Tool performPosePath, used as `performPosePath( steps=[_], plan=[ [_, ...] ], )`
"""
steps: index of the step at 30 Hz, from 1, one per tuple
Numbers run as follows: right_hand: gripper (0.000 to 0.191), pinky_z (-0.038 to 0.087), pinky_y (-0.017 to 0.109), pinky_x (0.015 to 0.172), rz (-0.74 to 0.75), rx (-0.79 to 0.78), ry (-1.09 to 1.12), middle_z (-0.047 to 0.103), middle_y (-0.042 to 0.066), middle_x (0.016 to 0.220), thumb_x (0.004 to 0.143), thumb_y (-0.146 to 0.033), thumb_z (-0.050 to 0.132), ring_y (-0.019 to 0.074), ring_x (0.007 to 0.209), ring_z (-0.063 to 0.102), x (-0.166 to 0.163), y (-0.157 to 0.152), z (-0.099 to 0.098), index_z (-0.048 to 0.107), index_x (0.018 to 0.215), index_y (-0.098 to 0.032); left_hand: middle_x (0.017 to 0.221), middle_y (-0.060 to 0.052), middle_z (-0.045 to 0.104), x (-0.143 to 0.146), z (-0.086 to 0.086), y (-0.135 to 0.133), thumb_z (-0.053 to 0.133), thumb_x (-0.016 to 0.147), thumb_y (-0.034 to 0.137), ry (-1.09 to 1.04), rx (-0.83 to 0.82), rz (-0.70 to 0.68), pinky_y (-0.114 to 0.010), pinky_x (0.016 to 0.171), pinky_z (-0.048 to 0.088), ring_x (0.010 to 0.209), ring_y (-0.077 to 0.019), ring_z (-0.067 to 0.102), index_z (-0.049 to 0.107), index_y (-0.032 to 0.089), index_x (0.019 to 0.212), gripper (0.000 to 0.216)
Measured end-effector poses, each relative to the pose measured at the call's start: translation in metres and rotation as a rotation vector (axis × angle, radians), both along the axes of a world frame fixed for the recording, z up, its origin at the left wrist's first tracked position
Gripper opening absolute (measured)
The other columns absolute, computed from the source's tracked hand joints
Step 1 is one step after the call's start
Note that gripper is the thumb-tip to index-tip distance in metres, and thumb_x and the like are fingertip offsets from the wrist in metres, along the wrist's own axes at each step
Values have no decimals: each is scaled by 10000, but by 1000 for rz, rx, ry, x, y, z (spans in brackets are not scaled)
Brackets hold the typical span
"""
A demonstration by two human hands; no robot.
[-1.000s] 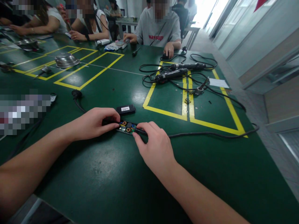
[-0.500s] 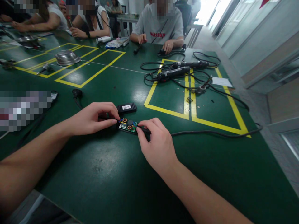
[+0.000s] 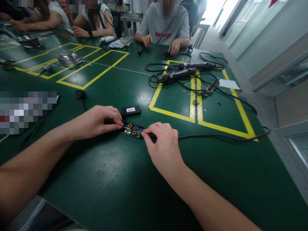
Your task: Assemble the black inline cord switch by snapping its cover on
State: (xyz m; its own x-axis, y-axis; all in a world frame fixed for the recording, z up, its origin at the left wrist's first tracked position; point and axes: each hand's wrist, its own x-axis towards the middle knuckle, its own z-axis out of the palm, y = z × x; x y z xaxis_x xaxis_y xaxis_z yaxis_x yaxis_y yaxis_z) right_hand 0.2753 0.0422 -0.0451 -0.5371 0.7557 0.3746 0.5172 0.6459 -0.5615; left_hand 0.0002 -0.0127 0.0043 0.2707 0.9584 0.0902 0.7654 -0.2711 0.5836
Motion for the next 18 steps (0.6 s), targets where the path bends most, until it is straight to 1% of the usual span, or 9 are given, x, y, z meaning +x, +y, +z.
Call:
performPosePath(
  steps=[2, 4, 5, 7, 9, 12, 14, 15, 18],
  plan=[
    [180, 507, 473, 837, 3, -5, 8, 831, 65, 1006, 1014, -264, 668, 311, 981, 729, 0, 1, -1, 768, 865, -279, 1081, -56, 803, 5, 0, 0, 719, 966, 333, 33, 46, 11, -401, 1038, 550, 1064, -242, 724, 802, 231, 869, 164],
    [169, 507, 480, 844, 7, -3, 16, 827, 70, 998, 1003, -265, 664, 312, 962, 728, 1, 1, -1, 768, 870, -276, 1274, -93, 761, 11, -3, 1, 722, 963, 353, 43, 100, 54, -477, 1149, 520, 1204, -288, 687, 807, 222, 853, 191],
    [163, 508, 486, 851, 10, -1, 23, 825, 72, 996, 997, -267, 663, 312, 955, 728, 1, 2, -2, 769, 873, -274, 1371, -108, 725, 14, -6, 3, 731, 956, 368, 37, 129, 99, -513, 1189, 501, 1270, -312, 660, 818, 223, 881, 186],
    [158, 509, 497, 862, 15, 3, 37, 819, 73, 987, 990, -273, 657, 312, 946, 729, 1, 2, -2, 771, 881, -272, 1508, -129, 656, 19, -14, 7, 730, 971, 376, 39, 163, 237, -563, 1242, 467, 1360, -334, 620, 834, 225, 1040, 196],
    [169, 508, 501, 861, 15, 1, 48, 814, 74, 982, 994, -283, 640, 314, 945, 730, 0, 2, -2, 770, 886, -273, 1516, -148, 667, 22, -22, 12, 759, 962, 355, 46, 165, 347, -581, 1254, 462, 1392, -344, 622, 807, 217, 1221, 297],
    [170, 514, 511, 858, 6, -23, 46, 816, 82, 996, 996, -305, 613, 321, 962, 735, -1, 2, -2, 760, 916, -275, 1347, -121, 793, 22, -27, 17, 804, 938, 301, 29, 103, 403, -547, 1178, 534, 1268, -324, 714, 740, 225, 1381, 454],
    [151, 528, 528, 867, -17, -49, 57, 817, 91, 1010, 971, -322, 616, 326, 961, 741, -2, 1, -2, 754, 1001, -272, 1274, -101, 832, 19, -26, 17, 794, 949, 290, 1, 83, 408, -513, 1128, 565, 1193, -305, 751, 736, 233, 1391, 449],
    [180, 538, 540, 876, -29, -62, 71, 815, 96, 1015, 954, -334, 622, 327, 955, 744, -2, 1, -3, 746, 1065, -266, 1283, -102, 833, 17, -24, 16, 781, 960, 299, -15, 83, 400, -498, 1108, 574, 1184, -299, 756, 742, 229, 1385, 433],
    [385, 553, 570, 921, -49, -92, 106, 804, 104, 1054, 908, -359, 638, 328, 953, 752, -1, 1, -4, 680, 1272, -244, 1344, -112, 816, 11, -16, 10, 767, 962, 358, -81, 78, 290, -452, 1035, 597, 1196, -293, 753, 743, 211, 1401, 464]
  ],
)
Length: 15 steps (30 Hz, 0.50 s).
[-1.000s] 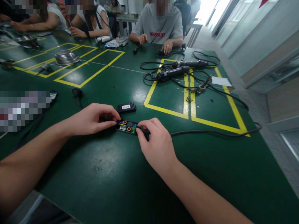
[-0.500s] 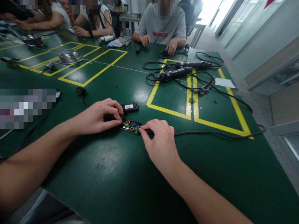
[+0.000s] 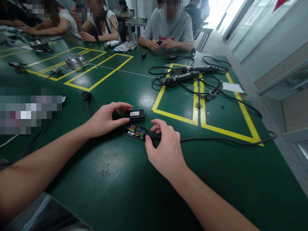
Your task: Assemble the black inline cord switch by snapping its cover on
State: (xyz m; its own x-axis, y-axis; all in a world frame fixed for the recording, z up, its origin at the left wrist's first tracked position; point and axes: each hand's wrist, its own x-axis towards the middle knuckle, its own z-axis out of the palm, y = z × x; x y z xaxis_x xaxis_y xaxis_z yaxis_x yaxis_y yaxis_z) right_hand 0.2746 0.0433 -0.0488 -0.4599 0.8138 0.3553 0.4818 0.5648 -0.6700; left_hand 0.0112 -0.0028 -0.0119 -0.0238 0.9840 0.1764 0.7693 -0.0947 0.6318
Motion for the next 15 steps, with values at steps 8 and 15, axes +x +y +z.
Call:
performPosePath(
  steps=[8, 15],
  plan=[
    [406, 508, 565, 960, 76, 45, -107, 815, 108, 1175, 890, -296, 625, 357, 1096, 737, 1, -6, 5, 719, 1284, -265, 1275, -62, 835, 1, 17, -14, 780, 928, 327, 3, -51, -301, -446, 1125, 555, 1227, -281, 719, 803, 258, 1276, 356],
    [265, 491, 545, 965, 80, 33, -127, 829, 90, 1208, 968, -353, 723, 347, 1112, 733, 0, -6, 6, 772, 1218, -279, 1226, -54, 840, 4, 17, -14, 784, 927, 270, 30, -24, -344, -428, 1091, 557, 1163, -263, 729, 798, 259, 1247, 320]
  ],
)
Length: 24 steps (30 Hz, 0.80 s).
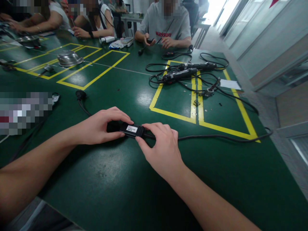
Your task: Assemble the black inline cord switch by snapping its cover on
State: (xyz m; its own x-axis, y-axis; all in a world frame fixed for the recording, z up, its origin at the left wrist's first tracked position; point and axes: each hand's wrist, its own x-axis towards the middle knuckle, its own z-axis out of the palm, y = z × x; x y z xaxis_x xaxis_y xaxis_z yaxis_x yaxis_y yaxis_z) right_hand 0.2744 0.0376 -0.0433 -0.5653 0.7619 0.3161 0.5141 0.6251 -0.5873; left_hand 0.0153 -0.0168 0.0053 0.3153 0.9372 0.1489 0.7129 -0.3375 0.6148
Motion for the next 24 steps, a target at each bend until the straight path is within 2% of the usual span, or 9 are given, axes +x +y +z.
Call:
performPosePath(
  steps=[4, 10, 16, 20, 24],
  plan=[
    [247, 502, 531, 945, -5, 22, -10, 831, 84, 1190, 991, -365, 754, 345, 1112, 727, 1, 2, -4, 793, 1224, -295, 1238, -51, 841, 0, -1, 0, 795, 929, 273, 10, -20, 9, -433, 1109, 548, 1171, -264, 732, 798, 264, 1241, 312],
    [261, 513, 550, 935, -34, 133, -49, 829, 107, 1215, 996, -395, 778, 389, 1177, 684, 2, 1, -5, 821, 1237, -305, 1232, -53, 835, 1, 0, -1, 814, 925, 250, 3, -39, 32, -421, 1082, 556, 1159, -260, 745, 799, 267, 1249, 325],
    [260, 510, 541, 928, -35, 135, -60, 829, 111, 1216, 990, -360, 774, 385, 1172, 682, 1, -1, -4, 813, 1235, -285, 1223, -56, 834, 0, -1, -1, 818, 928, 269, -24, -62, 31, -386, 1003, 560, 1124, -247, 756, 805, 256, 1262, 334],
    [272, 501, 541, 944, -10, 116, -66, 820, 119, 1219, 1003, -375, 714, 380, 1161, 688, 0, -2, -2, 779, 1245, -271, 1184, -54, 837, 0, 0, 0, 815, 927, 312, -93, -125, 54, -349, 912, 582, 1011, -220, 761, 806, 240, 1265, 346],
    [392, 486, 544, 963, -12, 90, -48, 807, 131, 1232, 972, -372, 690, 373, 1136, 696, 0, -3, 0, 712, 1342, -245, 1147, -57, 837, -2, -1, 3, 784, 955, 416, -157, -125, 103, -341, 864, 589, 939, -213, 748, 803, 210, 1244, 355]
  ],
)
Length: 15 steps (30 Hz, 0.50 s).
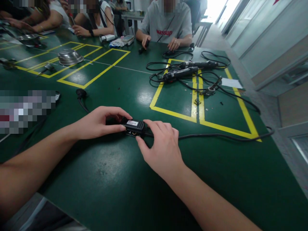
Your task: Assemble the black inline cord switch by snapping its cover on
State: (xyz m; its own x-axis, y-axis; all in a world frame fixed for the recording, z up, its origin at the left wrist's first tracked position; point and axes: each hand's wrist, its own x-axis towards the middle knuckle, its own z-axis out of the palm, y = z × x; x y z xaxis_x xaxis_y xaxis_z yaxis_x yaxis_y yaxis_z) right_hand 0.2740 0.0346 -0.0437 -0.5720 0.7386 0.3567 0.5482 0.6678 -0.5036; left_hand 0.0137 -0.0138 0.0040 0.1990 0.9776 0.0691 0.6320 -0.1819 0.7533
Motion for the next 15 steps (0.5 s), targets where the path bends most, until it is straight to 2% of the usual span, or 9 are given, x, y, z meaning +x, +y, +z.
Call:
performPosePath(
  steps=[3, 7, 10, 12, 15],
  plan=[
    [408, 478, 536, 969, -9, -14, 25, 803, 125, 1199, 950, -356, 667, 362, 1121, 706, 0, 0, -1, 688, 1338, -232, 1169, -75, 828, -1, -7, 4, 736, 977, 417, 120, 100, 126, -388, 922, 586, 995, -245, 740, 796, 203, 1245, 349],
    [221, 468, 513, 930, -20, -10, 58, 796, 103, 1081, 921, -309, 604, 341, 1050, 714, 0, 1, -2, 703, 1107, -242, 1149, -89, 813, -3, -17, 9, 695, 984, 358, 311, 149, 228, -455, 1006, 587, 1027, -270, 735, 789, 201, 1258, 330],
    [171, 462, 494, 888, -20, -6, 66, 775, 80, 982, 903, -287, 591, 313, 952, 707, 1, 3, -2, 700, 1025, -238, 1354, -123, 747, -7, -16, 9, 676, 992, 357, 299, 178, 204, -477, 1102, 577, 1166, -284, 726, 791, 203, 1225, 302],
    [143, 461, 487, 874, -16, -7, 69, 763, 69, 942, 911, -280, 582, 298, 909, 702, 1, 4, -2, 697, 985, -239, 1392, -130, 701, -10, -10, 7, 676, 978, 358, 272, 196, 148, -471, 1117, 570, 1210, -290, 713, 800, 203, 1133, 252],
    [127, 464, 484, 861, 1, -5, 67, 755, 55, 905, 923, -272, 580, 282, 863, 698, 1, 4, -1, 697, 961, -240, 1111, -80, 738, -13, -1, 3, 655, 947, 326, 233, 111, 23, -387, 928, 591, 966, -233, 722, 771, 195, 1010, 185]
  ],
)
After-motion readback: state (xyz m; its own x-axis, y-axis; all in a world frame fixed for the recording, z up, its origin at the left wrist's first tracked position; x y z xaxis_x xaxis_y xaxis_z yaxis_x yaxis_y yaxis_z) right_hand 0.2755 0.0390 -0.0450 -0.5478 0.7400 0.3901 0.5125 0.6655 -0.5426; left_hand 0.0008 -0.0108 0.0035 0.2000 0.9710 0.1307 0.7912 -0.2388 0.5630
